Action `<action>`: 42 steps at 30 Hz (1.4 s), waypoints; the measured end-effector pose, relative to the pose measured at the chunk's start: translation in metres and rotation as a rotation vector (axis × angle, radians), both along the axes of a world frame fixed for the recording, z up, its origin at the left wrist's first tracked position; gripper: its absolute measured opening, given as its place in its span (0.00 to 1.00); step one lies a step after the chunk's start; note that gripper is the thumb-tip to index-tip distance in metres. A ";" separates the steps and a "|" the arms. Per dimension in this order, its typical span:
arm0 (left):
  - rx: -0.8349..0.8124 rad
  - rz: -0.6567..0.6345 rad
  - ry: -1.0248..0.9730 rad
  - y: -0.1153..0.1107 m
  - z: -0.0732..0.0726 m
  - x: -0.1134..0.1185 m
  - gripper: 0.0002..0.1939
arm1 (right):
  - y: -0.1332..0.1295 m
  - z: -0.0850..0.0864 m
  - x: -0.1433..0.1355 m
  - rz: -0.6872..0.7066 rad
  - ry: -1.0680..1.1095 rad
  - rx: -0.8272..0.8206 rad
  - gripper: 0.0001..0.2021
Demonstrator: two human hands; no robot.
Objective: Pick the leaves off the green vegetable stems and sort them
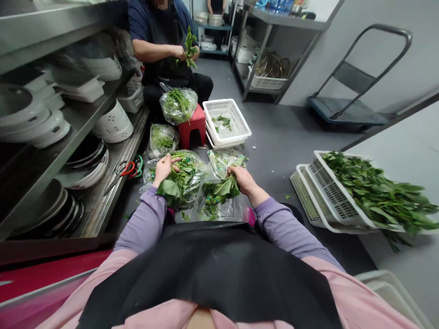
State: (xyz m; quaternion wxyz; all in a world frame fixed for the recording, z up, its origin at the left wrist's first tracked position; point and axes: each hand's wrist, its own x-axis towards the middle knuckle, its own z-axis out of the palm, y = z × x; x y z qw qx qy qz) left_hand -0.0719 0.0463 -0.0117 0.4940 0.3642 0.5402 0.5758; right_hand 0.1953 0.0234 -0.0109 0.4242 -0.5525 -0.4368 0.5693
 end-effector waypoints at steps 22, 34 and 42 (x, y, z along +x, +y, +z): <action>0.042 -0.370 -0.647 -0.024 0.007 0.038 0.12 | -0.019 0.020 -0.086 0.295 -0.282 0.197 0.15; 0.031 -0.620 -0.454 -0.030 0.009 0.040 0.22 | -0.019 0.021 -0.084 0.310 -0.332 0.170 0.10; -0.067 -0.530 -0.495 -0.031 0.006 0.044 0.16 | -0.021 0.012 -0.074 0.210 0.022 0.053 0.17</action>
